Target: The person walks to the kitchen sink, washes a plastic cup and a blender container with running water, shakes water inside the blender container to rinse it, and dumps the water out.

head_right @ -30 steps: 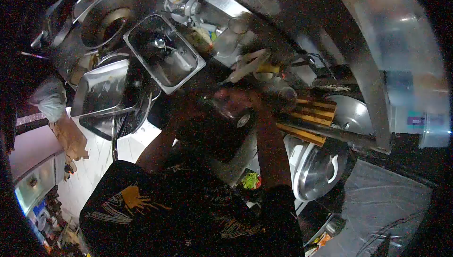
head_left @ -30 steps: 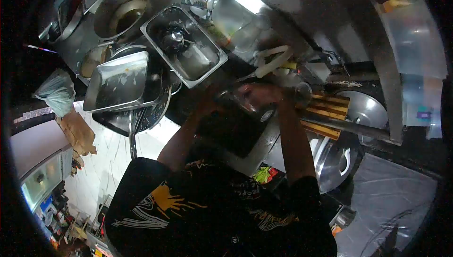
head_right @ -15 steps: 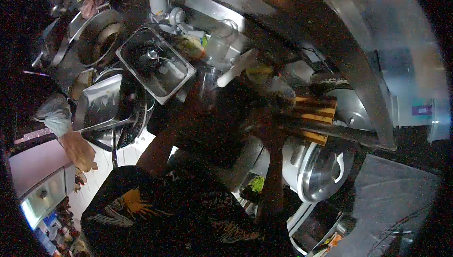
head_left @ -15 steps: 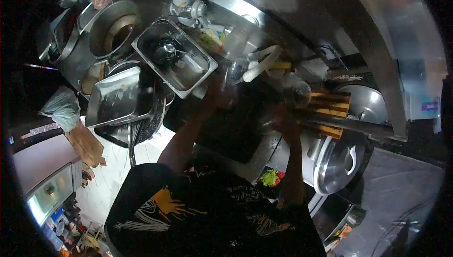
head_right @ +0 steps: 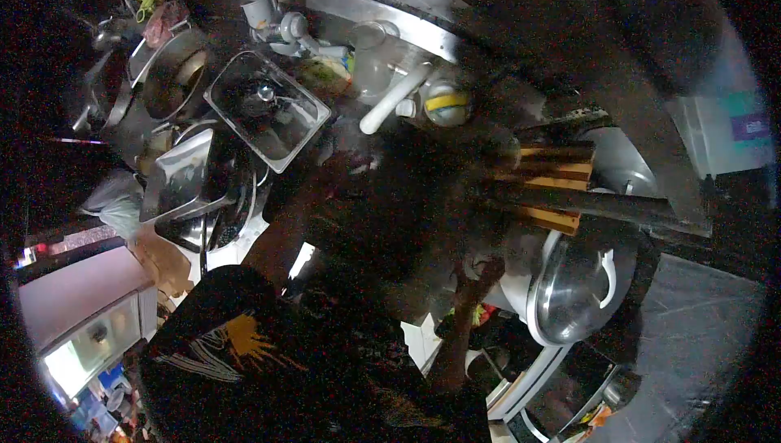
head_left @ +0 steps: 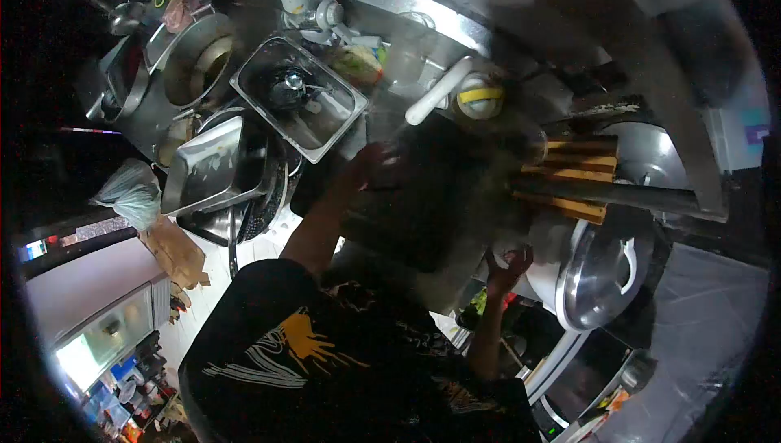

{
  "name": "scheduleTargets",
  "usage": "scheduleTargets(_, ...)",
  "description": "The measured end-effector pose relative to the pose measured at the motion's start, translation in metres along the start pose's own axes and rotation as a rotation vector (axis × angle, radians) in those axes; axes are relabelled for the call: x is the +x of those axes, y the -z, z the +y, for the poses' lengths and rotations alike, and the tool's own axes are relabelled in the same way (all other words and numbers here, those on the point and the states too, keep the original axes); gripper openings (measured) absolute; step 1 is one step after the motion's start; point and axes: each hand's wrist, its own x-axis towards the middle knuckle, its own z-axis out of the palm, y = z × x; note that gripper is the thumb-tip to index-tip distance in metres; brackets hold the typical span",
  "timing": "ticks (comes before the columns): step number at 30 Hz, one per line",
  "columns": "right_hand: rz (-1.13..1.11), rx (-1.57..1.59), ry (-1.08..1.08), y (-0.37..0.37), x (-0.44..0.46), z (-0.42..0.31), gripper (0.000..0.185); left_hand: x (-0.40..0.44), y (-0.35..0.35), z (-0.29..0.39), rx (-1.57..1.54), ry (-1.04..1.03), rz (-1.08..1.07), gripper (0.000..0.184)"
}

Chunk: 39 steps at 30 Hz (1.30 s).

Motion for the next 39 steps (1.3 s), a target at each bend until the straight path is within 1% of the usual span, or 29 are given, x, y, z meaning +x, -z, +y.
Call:
scheduleTargets(2, 0.100, -0.029, 0.098, 0.020, 0.009, -0.046, 0.082, 0.000, 0.006, 0.001, -0.429, 0.076, 0.055, 0.054)
scheduleTargets(5, 0.140, -0.134, 0.178, 0.032, 0.028, -0.094, 0.082, -0.004, 0.013, 0.002, -0.679, 0.114, 0.156, 0.056)
scheduleTargets(7, 0.098, -0.119, 0.208, 0.015, 0.030, -0.098, 0.077, -0.007, 0.017, 0.008, -0.771, 0.137, 0.190, 0.056)
scheduleTargets(8, 0.070, -0.085, 0.230, -0.002, 0.029, -0.106, 0.074, -0.008, 0.018, 0.008, -0.813, 0.153, 0.199, 0.057)
scheduleTargets(10, -0.043, 0.083, 0.259, -0.048, 0.033, -0.127, 0.070, -0.011, 0.019, 0.004, -0.871, 0.181, 0.210, 0.058)
scheduleTargets(14, -0.248, 0.410, 0.364, -0.147, 0.075, -0.197, 0.060, -0.010, 0.021, 0.006, -0.984, 0.232, 0.219, 0.060)
scheduleTargets(15, -0.276, 0.447, 0.382, -0.170, 0.089, -0.212, 0.058, -0.007, 0.023, 0.015, -1.017, 0.238, 0.226, 0.060)
scheduleTargets(17, -0.324, 0.490, 0.416, -0.209, 0.114, -0.238, 0.053, -0.005, 0.018, 0.006, -1.076, 0.254, 0.241, 0.061)
scheduleTargets(21, -0.342, 0.451, 0.485, -0.261, 0.148, -0.268, 0.045, -0.004, 0.023, 0.017, -1.168, 0.288, 0.280, 0.063)
scheduleTargets(23, -0.434, 0.446, 0.422, -0.283, 0.156, -0.275, 0.040, -0.007, 0.018, 0.007, -1.228, 0.317, 0.312, 0.064)
scheduleTargets(26, -0.663, 0.487, 0.194, -0.283, 0.162, -0.284, 0.037, -0.014, 0.017, 0.012, -1.312, 0.381, 0.359, 0.066)
scheduleTargets(28, -0.620, 0.556, 0.167, -0.265, 0.166, -0.293, 0.029, -0.020, 0.012, 0.009, -1.330, 0.381, 0.363, 0.066)
scheduleTargets(30, -0.291, 0.431, 0.349, -0.270, 0.155, -0.288, 0.027, -0.020, 0.014, 0.013, -1.299, 0.350, 0.334, 0.066)
scheduleTargets(32, -0.137, 0.281, 0.409, -0.265, 0.151, -0.287, 0.028, -0.021, 0.016, 0.014, -1.262, 0.313, 0.307, 0.065)
scheduleTargets(33, -0.149, 0.198, 0.384, -0.261, 0.152, -0.286, 0.030, -0.021, 0.019, 0.014, -1.235, 0.290, 0.297, 0.065)
scheduleTargets(35, -0.287, 0.276, 0.224, -0.266, 0.152, -0.275, 0.034, -0.018, 0.025, 0.015, -1.185, 0.247, 0.272, 0.065)
scheduleTargets(38, -0.632, 0.754, -0.148, -0.258, 0.153, -0.276, 0.037, -0.015, 0.034, 0.020, -1.084, 0.182, 0.239, 0.065)
scheduleTargets(39, -0.728, 0.910, -0.248, -0.241, 0.148, -0.275, 0.049, -0.015, 0.036, 0.022, -1.048, 0.166, 0.240, 0.065)
